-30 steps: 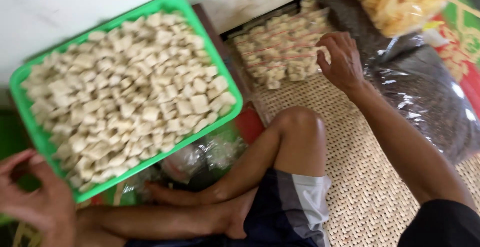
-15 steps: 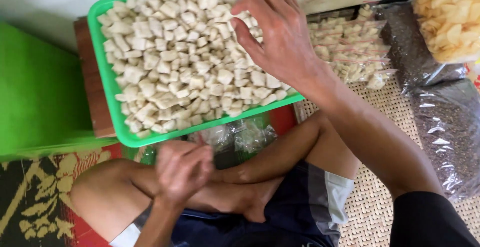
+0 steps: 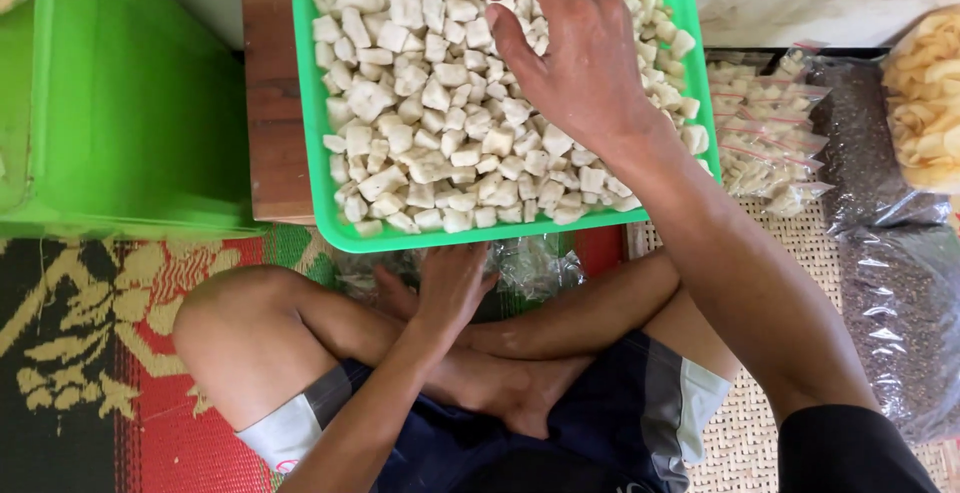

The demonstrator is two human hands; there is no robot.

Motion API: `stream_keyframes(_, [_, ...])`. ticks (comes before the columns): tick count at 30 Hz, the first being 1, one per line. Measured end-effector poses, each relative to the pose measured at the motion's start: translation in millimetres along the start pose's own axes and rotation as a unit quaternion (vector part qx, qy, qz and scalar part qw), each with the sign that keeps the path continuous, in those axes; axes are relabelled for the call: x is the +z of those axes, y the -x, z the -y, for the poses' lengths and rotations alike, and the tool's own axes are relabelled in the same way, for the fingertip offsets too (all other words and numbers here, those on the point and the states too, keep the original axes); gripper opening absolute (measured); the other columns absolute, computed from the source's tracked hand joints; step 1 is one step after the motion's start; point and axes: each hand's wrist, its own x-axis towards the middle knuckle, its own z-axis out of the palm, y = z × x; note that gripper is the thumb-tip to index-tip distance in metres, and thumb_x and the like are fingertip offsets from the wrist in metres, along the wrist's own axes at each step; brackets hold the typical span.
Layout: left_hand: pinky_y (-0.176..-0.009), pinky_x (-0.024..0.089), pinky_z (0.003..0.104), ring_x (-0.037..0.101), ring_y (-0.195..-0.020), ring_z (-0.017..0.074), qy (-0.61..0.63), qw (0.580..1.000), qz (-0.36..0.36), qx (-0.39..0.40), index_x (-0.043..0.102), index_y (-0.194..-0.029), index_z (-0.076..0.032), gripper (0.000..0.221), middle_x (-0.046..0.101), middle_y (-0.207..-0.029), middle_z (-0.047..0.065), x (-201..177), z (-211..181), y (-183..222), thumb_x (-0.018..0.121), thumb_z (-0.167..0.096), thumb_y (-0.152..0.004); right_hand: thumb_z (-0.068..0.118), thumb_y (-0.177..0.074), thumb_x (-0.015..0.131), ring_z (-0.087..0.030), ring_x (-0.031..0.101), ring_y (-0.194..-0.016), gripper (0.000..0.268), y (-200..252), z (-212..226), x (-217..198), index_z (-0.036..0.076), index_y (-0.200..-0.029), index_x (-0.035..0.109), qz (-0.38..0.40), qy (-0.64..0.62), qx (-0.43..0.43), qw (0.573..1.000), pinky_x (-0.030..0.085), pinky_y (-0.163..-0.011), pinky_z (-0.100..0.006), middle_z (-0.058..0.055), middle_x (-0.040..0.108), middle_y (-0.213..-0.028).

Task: The person sits on the floor and packs small white cubed food items from a green tray into small clear plastic bags. They fill each bag by hand, seal it, and place it aside before repeating the process.

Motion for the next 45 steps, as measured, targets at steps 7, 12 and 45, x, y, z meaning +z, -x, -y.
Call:
stream_keyframes(7, [-0.076, 0.056, 0.042, 0.070, -0.098, 0.0308, -0.008, 0.999, -0.039, -0.014, 0.071, -0.113, -0.008, 0.025, 0.075, -0.107, 0.012, -5.8, -3.5, -7.3, 0.068, -0.018, -0.091, -0.006, -0.101, 0.066, -0.030, 0.061, -0.090, 0.010, 5.2, -6.3, 6.7, 0.002, -0.104, 0.061, -0.028, -0.003, 0.008, 1.000, 0.046, -0.078, -0.041, -0.012, 0.065, -0.096])
stream_keyframes(12, [-0.070, 0.051, 0.039, 0.069, -0.081, 0.0283, 0.006, 0.999, -0.038, -0.023, 0.069, -0.100, -0.007, 0.014, 0.071, -0.087, 0.009, -11.9, -6.3, -4.8, 0.064, -0.020, -0.094, -0.006, -0.102, 0.065, -0.029, 0.059, -0.089, 0.009, 7.5, -6.0, 0.0, 0.001, -0.105, 0.061, -0.027, -0.018, 0.015, 0.999, 0.045, -0.076, -0.041, -0.013, 0.064, -0.097])
stream_keyframes(45, [-0.068, 0.058, 0.041, 0.069, -0.078, 0.0323, 0.323, 0.934, -0.013, -0.151, 0.057, -0.116, -0.002, 0.023, 0.066, -0.103, 0.017, -80.0, 25.8, 8.1, 0.062, -0.015, -0.098, -0.010, -0.099, 0.063, -0.026, 0.056, -0.088, 0.013, 8.2, -4.5, -1.6, 0.002, -0.104, 0.061, -0.023, -0.093, 0.040, 0.995, 0.044, -0.078, -0.039, -0.010, 0.061, -0.095])
